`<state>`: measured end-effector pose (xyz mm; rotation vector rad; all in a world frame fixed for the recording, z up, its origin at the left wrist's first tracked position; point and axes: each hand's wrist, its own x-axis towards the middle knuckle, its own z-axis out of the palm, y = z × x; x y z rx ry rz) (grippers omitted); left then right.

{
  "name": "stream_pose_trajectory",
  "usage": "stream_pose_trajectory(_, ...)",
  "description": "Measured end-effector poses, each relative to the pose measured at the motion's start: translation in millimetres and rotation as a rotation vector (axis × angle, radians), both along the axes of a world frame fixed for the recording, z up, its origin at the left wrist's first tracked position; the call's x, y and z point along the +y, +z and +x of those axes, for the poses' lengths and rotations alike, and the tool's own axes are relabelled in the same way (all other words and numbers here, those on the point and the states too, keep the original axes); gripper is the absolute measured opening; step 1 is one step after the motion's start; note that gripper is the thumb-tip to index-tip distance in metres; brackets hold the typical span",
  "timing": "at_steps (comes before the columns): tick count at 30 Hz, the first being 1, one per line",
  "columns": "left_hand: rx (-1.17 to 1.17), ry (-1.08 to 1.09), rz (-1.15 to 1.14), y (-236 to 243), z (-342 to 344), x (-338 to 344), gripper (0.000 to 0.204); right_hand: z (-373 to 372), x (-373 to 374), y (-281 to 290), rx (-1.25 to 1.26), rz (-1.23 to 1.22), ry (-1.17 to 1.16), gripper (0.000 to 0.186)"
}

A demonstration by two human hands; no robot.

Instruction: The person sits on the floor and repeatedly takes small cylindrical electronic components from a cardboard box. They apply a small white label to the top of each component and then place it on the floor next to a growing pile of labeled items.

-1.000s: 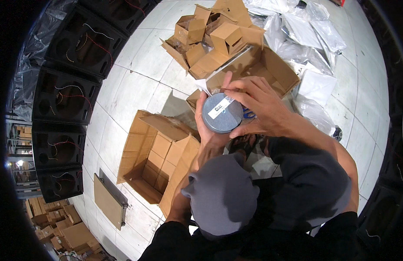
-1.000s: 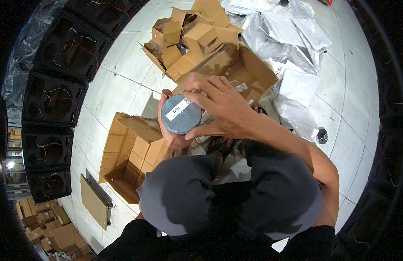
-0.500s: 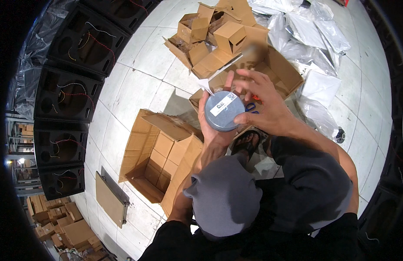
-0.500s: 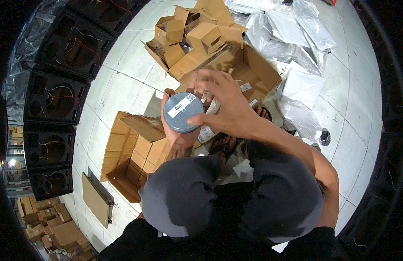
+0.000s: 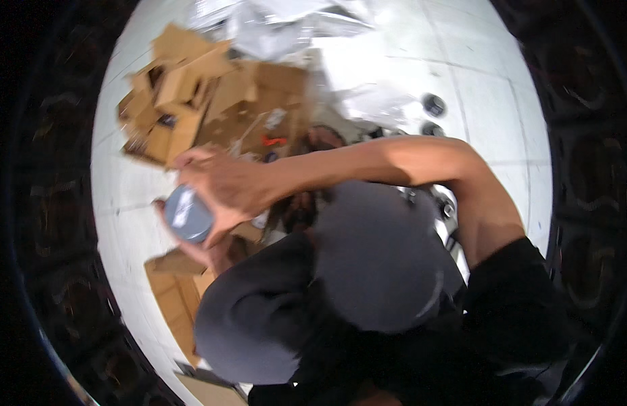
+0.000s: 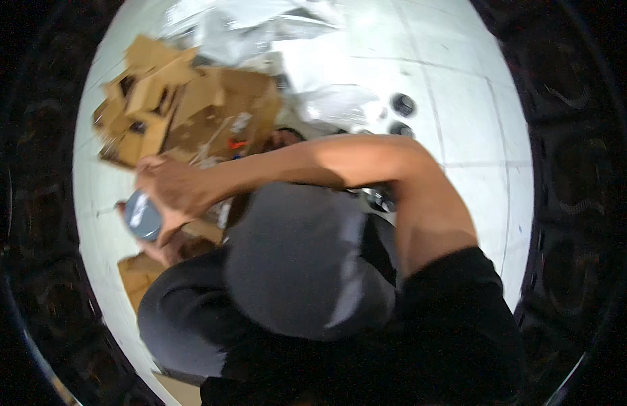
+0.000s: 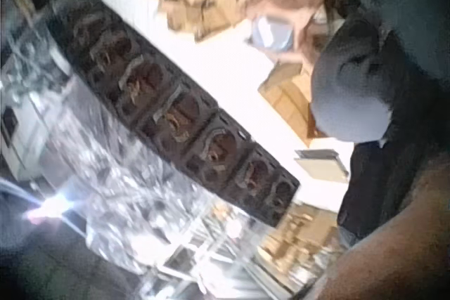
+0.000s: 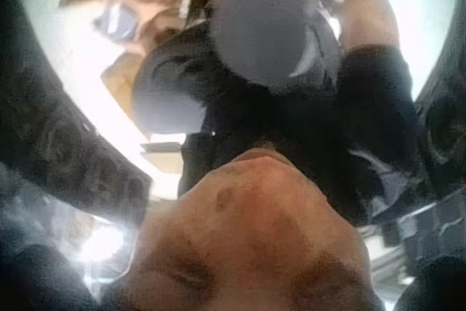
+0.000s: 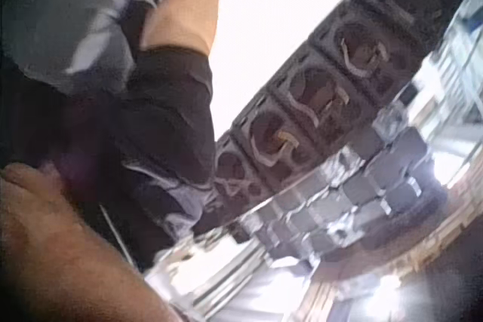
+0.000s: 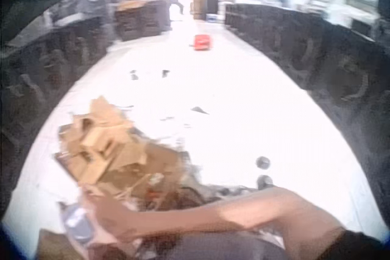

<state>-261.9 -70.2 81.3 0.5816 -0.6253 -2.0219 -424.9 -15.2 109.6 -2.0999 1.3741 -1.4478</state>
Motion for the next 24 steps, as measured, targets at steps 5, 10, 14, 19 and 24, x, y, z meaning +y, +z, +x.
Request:
stream_pose_trajectory(5,-0.089,0.337,0.014,6,-16,-2,0.034,-42,19,19,-0.348,0.124,-0.021,0.086)
stream_pose_trajectory(10,0.212,0.031,0.047,31,-15,13,0.011,-117,87,24,-0.39,0.319,-0.483,0.092)
stream_pose_trajectory(14,0.165,0.091,0.07,31,-11,9,0.008,-180,196,5,-0.381,0.481,-0.792,0.087)
stream_pose_trajectory(19,0.118,0.074,0.095,25,-19,10,0.009,-209,328,-49,-0.24,0.789,-1.105,0.085)
stream_pose_trajectory(24,0.134,-0.066,0.057,20,-13,8,0.015,-205,340,-86,-0.047,1.142,-1.252,0.085)
